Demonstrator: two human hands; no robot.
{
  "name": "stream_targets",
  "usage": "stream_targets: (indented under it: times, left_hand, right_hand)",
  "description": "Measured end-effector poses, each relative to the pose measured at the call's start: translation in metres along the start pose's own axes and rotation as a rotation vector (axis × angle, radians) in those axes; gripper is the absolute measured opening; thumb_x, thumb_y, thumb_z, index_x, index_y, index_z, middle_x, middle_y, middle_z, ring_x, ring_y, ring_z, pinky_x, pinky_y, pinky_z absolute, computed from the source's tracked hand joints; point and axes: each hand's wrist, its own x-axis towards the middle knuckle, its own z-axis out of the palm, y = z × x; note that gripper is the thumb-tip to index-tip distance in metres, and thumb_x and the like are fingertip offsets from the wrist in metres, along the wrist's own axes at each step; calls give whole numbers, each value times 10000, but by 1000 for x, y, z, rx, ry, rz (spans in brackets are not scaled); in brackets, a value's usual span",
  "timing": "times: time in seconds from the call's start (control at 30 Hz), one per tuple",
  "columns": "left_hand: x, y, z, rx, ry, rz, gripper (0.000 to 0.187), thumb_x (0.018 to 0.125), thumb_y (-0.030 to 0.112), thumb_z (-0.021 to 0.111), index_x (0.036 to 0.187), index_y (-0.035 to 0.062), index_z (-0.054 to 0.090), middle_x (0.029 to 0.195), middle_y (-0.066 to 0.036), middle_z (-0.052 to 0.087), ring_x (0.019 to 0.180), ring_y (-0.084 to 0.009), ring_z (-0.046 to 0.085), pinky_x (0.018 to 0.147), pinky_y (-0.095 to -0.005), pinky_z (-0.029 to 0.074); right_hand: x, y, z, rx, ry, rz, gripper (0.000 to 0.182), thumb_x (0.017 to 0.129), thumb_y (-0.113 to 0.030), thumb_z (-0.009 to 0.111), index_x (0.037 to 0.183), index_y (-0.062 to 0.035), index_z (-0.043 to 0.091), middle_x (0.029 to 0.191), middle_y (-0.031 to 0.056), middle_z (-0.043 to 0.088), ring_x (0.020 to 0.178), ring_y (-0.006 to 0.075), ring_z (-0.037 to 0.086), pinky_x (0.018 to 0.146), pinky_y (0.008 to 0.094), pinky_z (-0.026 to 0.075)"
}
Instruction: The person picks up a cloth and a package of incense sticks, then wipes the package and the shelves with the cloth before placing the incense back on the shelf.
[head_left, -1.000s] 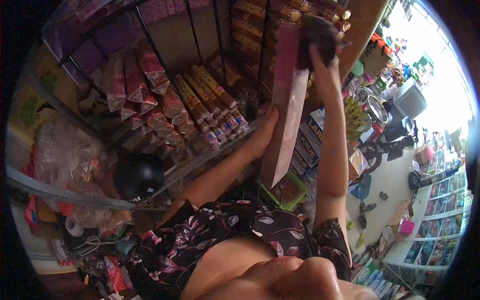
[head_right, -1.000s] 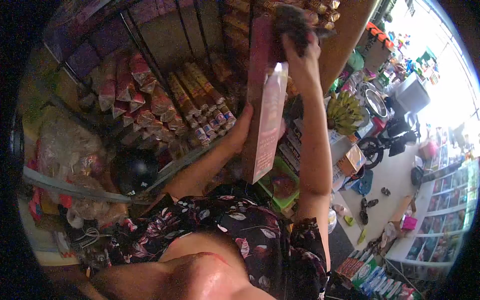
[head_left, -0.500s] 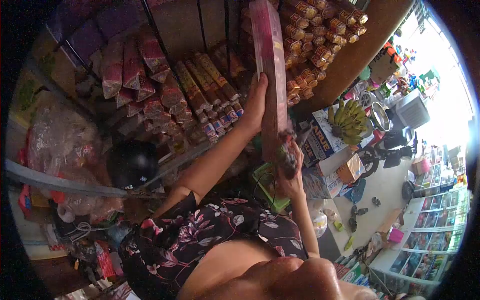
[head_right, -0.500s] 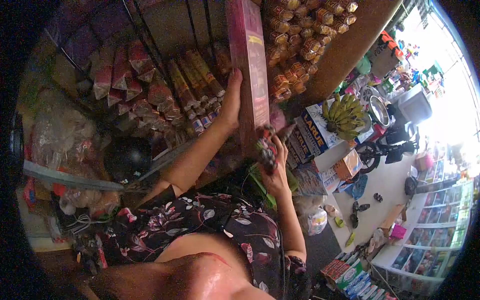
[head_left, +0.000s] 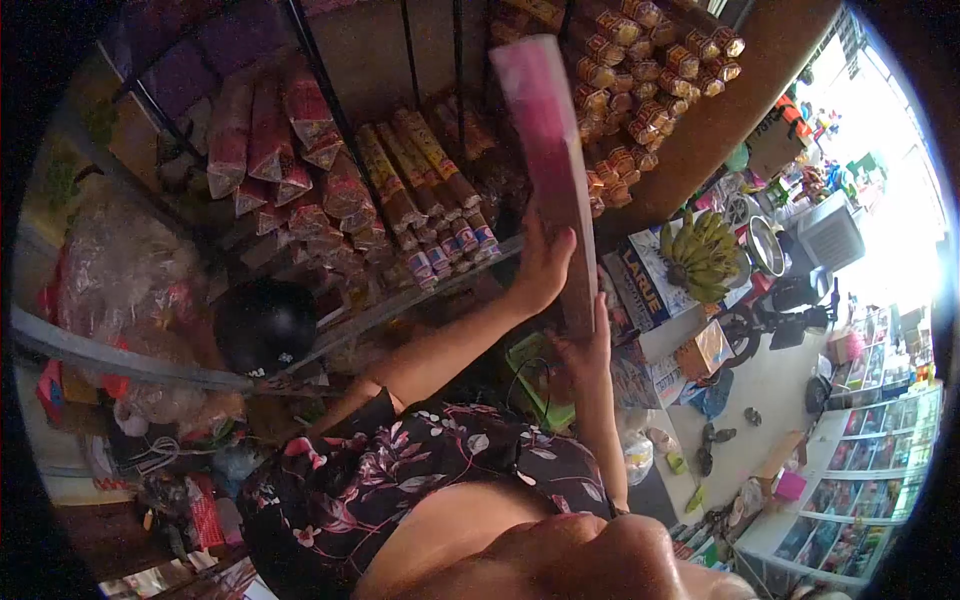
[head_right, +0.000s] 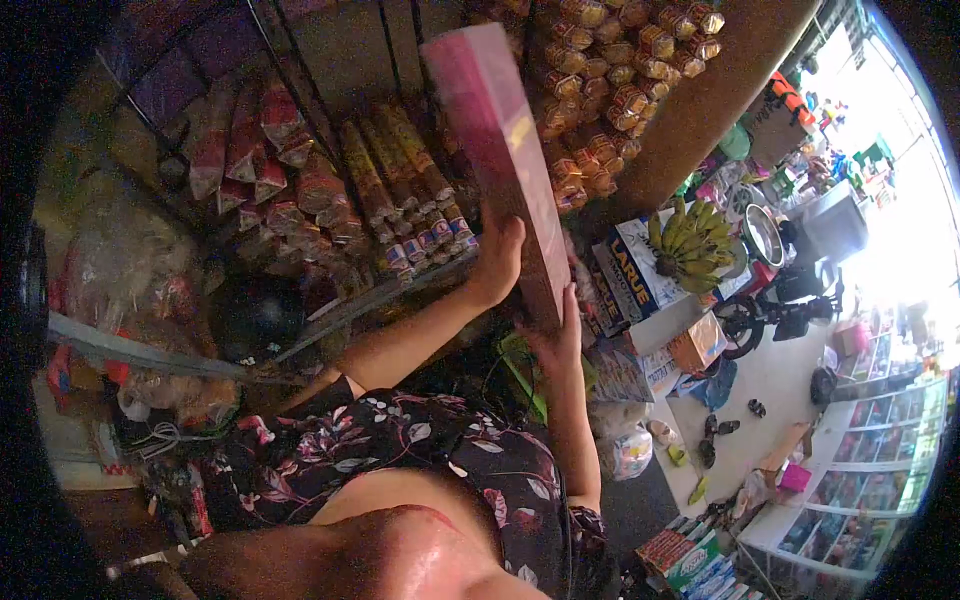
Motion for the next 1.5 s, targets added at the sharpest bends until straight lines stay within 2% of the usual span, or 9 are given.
stream_targets:
  times: [0.2, 0.33, 0.47, 0.57, 0.73, 1.03, 1.3, 1.37, 1.5]
  left_hand:
    - [21, 54, -7, -19, -310, -182, 886, 886, 376, 603, 1468, 65, 12, 1479, -164, 181, 1357, -268, 218, 1065, -406, 279]
    - [9, 48, 11, -74, -110, -64, 970, 876, 354, 623, 1455, 93, -110, 1499, -195, 89, 1377, -297, 162, 1092, -406, 228]
    - [28, 48, 4, -50, 143, -132, 779, 946, 343, 508, 1456, 101, -28, 1462, -172, 186, 1325, -291, 273, 1067, -398, 260]
    - [34, 38, -20, 35, 219, -282, 615, 978, 350, 437, 1450, 99, 131, 1400, -151, 324, 1242, -255, 389, 1023, -376, 328]
    - [17, 17, -30, -169, 173, -520, 534, 987, 341, 419, 1433, 101, 252, 1336, -119, 431, 1199, -222, 452, 959, -340, 399]
    - [-26, -6, -22, 46, -196, -391, 552, 973, 389, 436, 1418, 90, 302, 1398, -99, 379, 1262, -216, 374, 1032, -344, 323]
    - [2, 39, -40, -42, 83, -197, 505, 972, 300, 469, 1401, 67, 338, 1395, -97, 368, 1277, -201, 349, 1058, -322, 284]
    - [7, 39, -44, -23, 226, -153, 505, 974, 299, 463, 1402, 65, 336, 1402, -102, 358, 1282, -205, 344, 1062, -323, 281]
    - [1, 13, -60, 13, 150, -323, 515, 959, 360, 480, 1341, 21, 417, 1314, -116, 462, 1173, -200, 454, 996, -316, 360]
  right_hand:
    - [19, -5, -2, 99, -9, -180, 597, 925, -513, 438, 1344, -90, 392, 1274, 109, 500, 1132, 270, 501, 893, 428, 442]
    - [24, -24, 11, 52, 65, -421, 578, 941, -394, 471, 1363, -26, 325, 1291, 150, 468, 1181, 290, 473, 999, 462, 389]
    - [5, -7, 8, -456, 104, -515, 628, 911, -493, 486, 1369, -83, 356, 1344, 100, 446, 1220, 281, 448, 994, 462, 398]
    - [-8, 1, 20, -174, -224, -543, 613, 919, -484, 469, 1415, -158, 315, 1412, 78, 382, 1299, 270, 360, 1036, 477, 346]
    - [4, -31, 17, 47, -41, -322, 574, 975, -440, 323, 1436, -103, 272, 1444, 80, 349, 1314, 290, 348, 1095, 443, 267]
    - [159, -154, 57, -275, -258, -502, 659, 937, -540, 366, 1378, -50, 358, 1344, 147, 444, 1223, 306, 436, 1042, 452, 340]
    - [74, -36, 75, -442, -154, -285, 704, 938, -551, 331, 1423, -45, 267, 1401, 178, 363, 1260, 330, 391, 1041, 467, 333]
    - [73, -18, 11, 977, -559, 280, 722, 931, -539, 354, 1439, -45, 220, 1423, 181, 328, 1284, 330, 363, 1051, 459, 321]
    - [27, -17, -11, -234, -286, 70, 687, 901, -446, 465, 1409, -28, 269, 1379, 160, 380, 1239, 306, 416, 1028, 414, 348]
